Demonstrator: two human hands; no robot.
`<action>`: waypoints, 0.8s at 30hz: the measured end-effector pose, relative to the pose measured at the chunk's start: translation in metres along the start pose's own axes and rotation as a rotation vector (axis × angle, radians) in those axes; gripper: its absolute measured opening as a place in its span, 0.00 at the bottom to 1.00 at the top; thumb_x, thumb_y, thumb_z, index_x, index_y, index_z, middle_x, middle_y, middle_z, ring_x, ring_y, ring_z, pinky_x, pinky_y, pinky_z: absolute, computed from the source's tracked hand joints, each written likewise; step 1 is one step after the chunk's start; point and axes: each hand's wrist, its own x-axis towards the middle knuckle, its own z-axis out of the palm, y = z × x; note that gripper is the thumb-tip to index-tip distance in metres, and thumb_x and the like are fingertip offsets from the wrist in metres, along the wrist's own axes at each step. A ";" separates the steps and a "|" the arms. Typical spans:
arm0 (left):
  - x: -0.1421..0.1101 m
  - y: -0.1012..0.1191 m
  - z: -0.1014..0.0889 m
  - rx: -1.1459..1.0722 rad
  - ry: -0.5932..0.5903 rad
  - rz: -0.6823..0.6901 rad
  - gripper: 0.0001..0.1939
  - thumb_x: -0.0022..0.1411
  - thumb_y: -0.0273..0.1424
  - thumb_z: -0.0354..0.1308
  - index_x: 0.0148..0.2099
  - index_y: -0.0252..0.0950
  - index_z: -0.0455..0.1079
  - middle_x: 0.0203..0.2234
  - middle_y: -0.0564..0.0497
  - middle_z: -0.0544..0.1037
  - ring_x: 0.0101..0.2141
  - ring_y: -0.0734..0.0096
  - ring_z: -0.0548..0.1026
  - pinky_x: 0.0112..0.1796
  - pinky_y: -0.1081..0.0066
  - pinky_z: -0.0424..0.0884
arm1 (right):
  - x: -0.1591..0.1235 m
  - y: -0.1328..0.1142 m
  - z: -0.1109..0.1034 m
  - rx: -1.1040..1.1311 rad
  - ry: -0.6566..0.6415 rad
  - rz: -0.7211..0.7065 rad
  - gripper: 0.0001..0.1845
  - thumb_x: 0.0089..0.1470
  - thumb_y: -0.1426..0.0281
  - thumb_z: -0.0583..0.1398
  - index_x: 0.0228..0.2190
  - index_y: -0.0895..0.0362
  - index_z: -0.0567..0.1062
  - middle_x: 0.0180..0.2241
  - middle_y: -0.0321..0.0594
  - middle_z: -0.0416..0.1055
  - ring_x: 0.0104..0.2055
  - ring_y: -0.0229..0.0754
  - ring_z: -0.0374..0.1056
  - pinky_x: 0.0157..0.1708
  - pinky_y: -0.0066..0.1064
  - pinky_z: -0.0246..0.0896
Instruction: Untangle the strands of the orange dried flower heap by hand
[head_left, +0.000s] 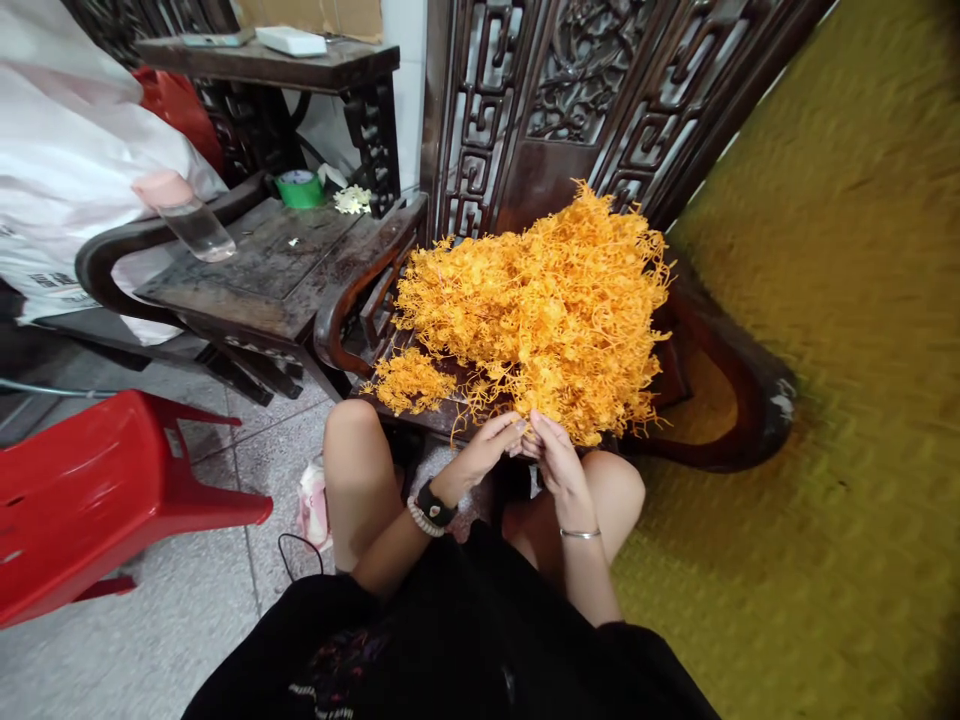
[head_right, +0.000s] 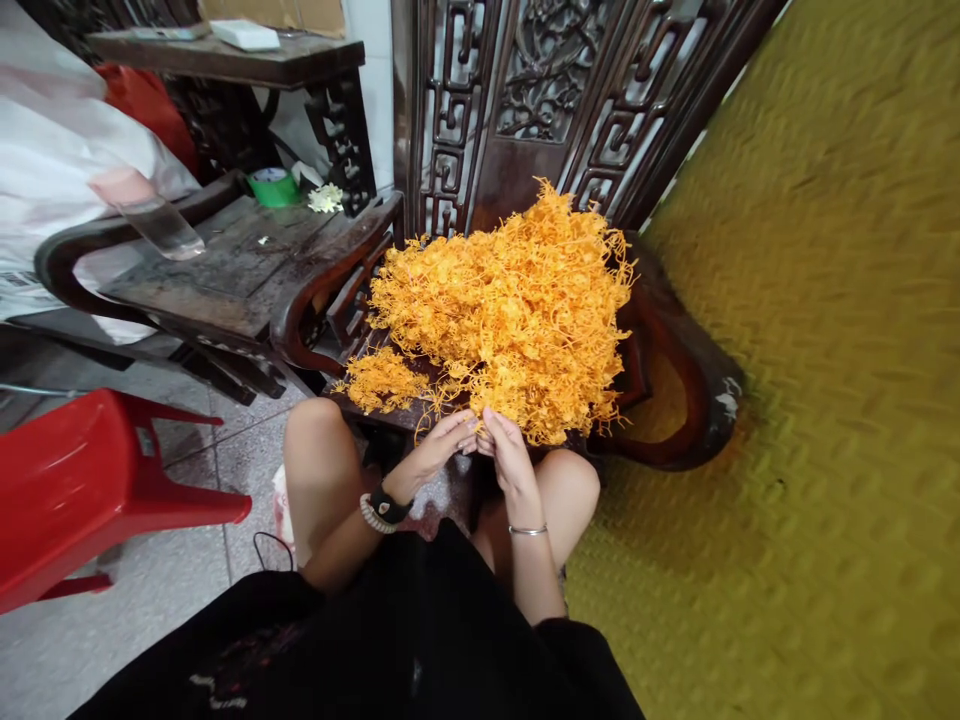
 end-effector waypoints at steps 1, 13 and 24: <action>0.001 0.000 0.000 -0.076 0.012 -0.023 0.13 0.53 0.39 0.63 0.33 0.34 0.68 0.24 0.55 0.64 0.24 0.80 0.60 0.29 0.74 0.58 | -0.001 0.000 0.001 -0.007 0.010 -0.012 0.22 0.45 0.54 0.63 0.19 0.54 0.60 0.16 0.26 0.47 0.16 0.30 0.41 0.16 0.26 0.44; 0.000 0.004 0.004 -0.323 0.104 -0.114 0.07 0.51 0.27 0.63 0.34 0.34 0.69 0.25 0.55 0.67 0.24 0.81 0.62 0.28 0.75 0.60 | -0.003 0.026 0.025 -0.014 0.366 -0.313 0.25 0.51 0.51 0.57 0.17 0.54 0.53 0.17 0.28 0.46 0.19 0.32 0.43 0.19 0.28 0.45; -0.013 0.033 0.000 -0.206 0.088 0.034 0.18 0.58 0.41 0.57 0.24 0.37 0.56 0.20 0.56 0.56 0.23 0.77 0.60 0.34 0.69 0.67 | -0.002 0.020 0.012 -0.090 0.170 -0.277 0.24 0.56 0.54 0.51 0.17 0.53 0.50 0.15 0.26 0.43 0.16 0.32 0.40 0.16 0.27 0.41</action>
